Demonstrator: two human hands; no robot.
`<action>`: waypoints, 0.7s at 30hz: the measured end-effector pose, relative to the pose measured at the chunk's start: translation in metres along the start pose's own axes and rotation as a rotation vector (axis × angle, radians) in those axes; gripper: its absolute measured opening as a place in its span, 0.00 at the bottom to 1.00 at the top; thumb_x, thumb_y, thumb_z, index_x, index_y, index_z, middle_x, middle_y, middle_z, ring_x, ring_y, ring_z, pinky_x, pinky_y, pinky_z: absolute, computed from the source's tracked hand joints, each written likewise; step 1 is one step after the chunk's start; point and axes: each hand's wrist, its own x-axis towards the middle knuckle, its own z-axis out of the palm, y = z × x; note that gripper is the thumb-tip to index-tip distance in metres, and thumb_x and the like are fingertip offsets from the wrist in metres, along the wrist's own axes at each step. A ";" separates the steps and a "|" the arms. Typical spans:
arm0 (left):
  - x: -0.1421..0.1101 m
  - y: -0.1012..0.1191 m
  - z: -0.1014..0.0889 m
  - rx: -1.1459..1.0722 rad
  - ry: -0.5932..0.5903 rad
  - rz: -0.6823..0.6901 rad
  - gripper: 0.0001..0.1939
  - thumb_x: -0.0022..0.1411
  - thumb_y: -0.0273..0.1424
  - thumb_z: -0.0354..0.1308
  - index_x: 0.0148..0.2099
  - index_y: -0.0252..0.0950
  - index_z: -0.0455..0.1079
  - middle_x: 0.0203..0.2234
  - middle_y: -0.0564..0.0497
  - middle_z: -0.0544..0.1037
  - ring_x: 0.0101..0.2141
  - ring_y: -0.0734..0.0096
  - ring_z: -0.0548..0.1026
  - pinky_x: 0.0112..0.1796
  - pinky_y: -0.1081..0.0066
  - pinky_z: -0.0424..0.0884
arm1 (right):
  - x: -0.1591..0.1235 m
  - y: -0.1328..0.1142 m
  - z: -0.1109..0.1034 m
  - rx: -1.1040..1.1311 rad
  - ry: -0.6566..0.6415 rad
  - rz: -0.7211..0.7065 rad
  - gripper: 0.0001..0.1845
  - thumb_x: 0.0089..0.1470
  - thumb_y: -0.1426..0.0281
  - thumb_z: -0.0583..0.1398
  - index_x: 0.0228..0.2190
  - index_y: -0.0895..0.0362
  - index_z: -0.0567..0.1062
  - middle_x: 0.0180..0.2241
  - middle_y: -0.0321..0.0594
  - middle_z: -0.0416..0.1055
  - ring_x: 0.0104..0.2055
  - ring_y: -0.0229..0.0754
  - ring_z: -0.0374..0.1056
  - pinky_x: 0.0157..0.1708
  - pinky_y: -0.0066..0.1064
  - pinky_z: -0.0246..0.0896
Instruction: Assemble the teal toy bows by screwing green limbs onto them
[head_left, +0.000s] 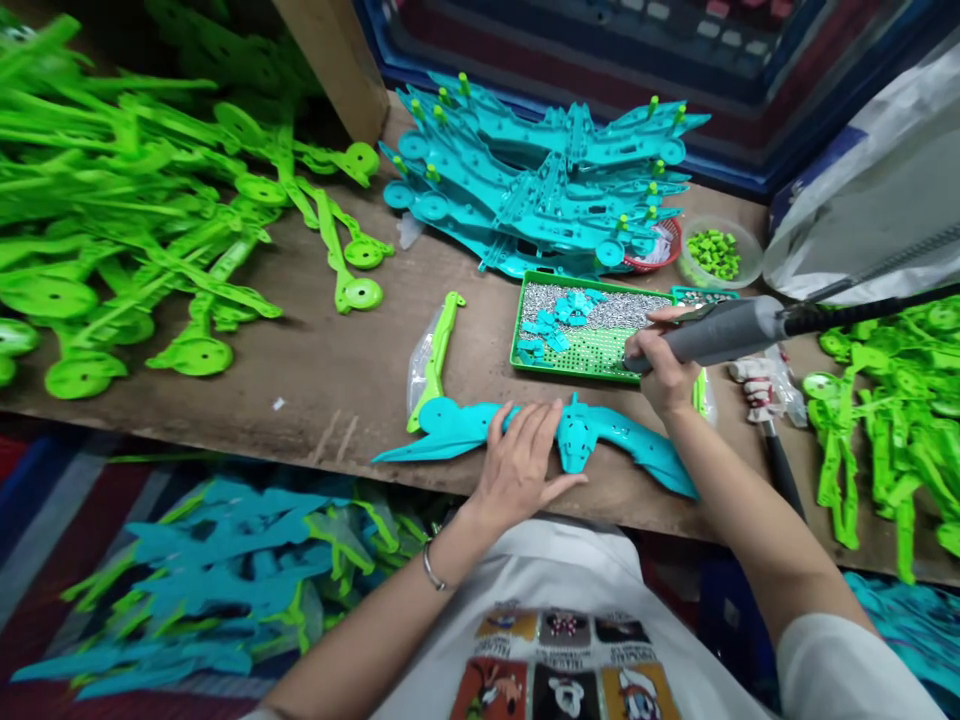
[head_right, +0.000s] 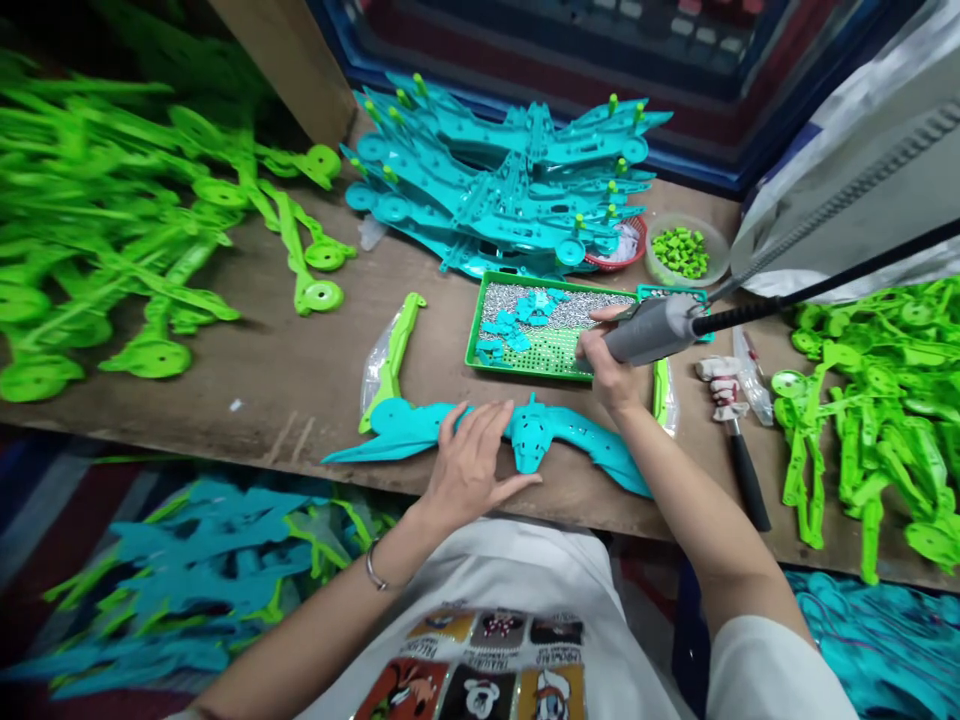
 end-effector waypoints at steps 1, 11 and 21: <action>0.001 0.001 0.001 -0.003 0.000 -0.002 0.51 0.63 0.55 0.61 0.74 0.27 0.50 0.60 0.31 0.72 0.61 0.45 0.70 0.66 0.43 0.52 | 0.000 0.001 0.000 -0.002 0.014 -0.019 0.16 0.53 0.60 0.67 0.40 0.51 0.72 0.20 0.26 0.66 0.22 0.38 0.66 0.28 0.33 0.66; -0.002 0.004 0.009 -0.056 0.027 -0.013 0.52 0.61 0.54 0.63 0.73 0.24 0.50 0.63 0.27 0.66 0.67 0.37 0.60 0.67 0.39 0.54 | 0.007 -0.002 0.005 0.019 -0.086 -0.070 0.14 0.52 0.62 0.69 0.37 0.51 0.72 0.19 0.27 0.67 0.19 0.37 0.65 0.23 0.33 0.63; -0.005 -0.001 0.013 -0.114 0.032 0.016 0.51 0.63 0.51 0.64 0.74 0.26 0.47 0.64 0.29 0.66 0.67 0.39 0.61 0.66 0.38 0.56 | -0.039 -0.060 0.034 0.196 -0.224 -0.071 0.12 0.56 0.64 0.66 0.41 0.49 0.71 0.19 0.27 0.66 0.20 0.38 0.66 0.23 0.34 0.65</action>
